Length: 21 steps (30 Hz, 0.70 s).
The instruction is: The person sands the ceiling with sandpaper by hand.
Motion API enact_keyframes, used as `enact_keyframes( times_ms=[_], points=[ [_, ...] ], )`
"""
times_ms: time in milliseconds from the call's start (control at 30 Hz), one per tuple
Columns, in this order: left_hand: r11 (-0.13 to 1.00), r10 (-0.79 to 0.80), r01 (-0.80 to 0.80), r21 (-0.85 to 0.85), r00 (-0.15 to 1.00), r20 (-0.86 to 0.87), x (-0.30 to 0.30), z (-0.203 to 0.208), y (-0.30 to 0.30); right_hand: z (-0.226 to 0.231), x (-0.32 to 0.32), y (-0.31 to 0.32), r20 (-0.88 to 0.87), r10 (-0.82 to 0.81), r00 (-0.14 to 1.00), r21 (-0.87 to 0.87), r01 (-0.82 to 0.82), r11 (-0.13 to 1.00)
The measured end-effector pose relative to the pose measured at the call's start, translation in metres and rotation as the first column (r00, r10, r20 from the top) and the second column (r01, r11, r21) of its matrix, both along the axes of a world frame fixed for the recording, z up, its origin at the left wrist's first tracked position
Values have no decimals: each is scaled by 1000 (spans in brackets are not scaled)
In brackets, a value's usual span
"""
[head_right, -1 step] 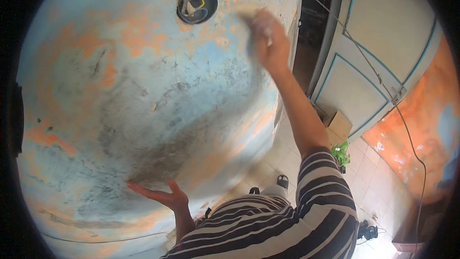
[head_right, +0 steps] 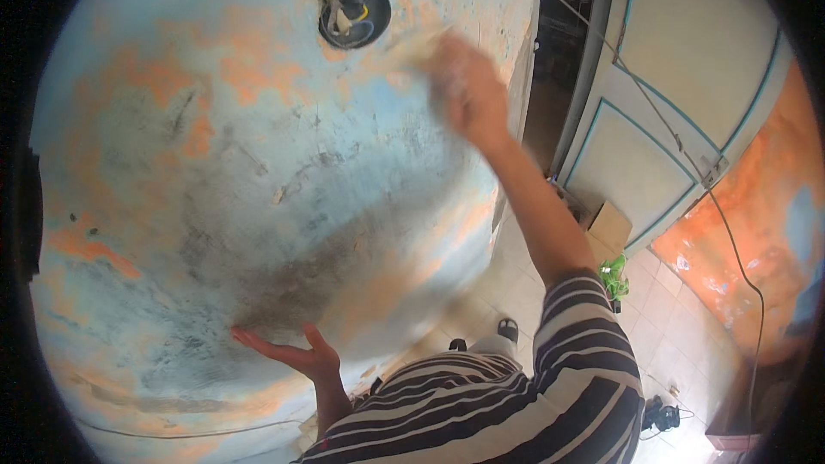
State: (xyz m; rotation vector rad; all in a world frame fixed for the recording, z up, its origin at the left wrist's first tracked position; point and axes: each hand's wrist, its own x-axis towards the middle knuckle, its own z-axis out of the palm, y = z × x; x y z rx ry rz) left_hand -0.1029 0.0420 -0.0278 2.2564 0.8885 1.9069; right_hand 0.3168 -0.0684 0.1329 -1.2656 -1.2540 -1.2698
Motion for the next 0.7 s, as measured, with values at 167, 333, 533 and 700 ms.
enact_keyframes(
  times_ms=[167, 333, 533, 700],
  points=[
    [999, 14, -17, -37, 997, -77, -2, -6, -4, 23, 24, -7, -52, 148, 988, 28, -147, 989],
    [998, 59, -62, -24, 994, -89, 3, -5, -10, 18, -14, -7, 226, 188, 956, -202, -143, 969],
    [986, 70, -78, -149, 996, -57, 32, 11, -33, 26, 51, -10, -109, 94, 990, 55, -89, 995],
    [979, 105, -126, -162, 986, -131, 50, 5, -47, 6, 26, -14, 320, 19, 947, -280, 76, 957]
  ],
)
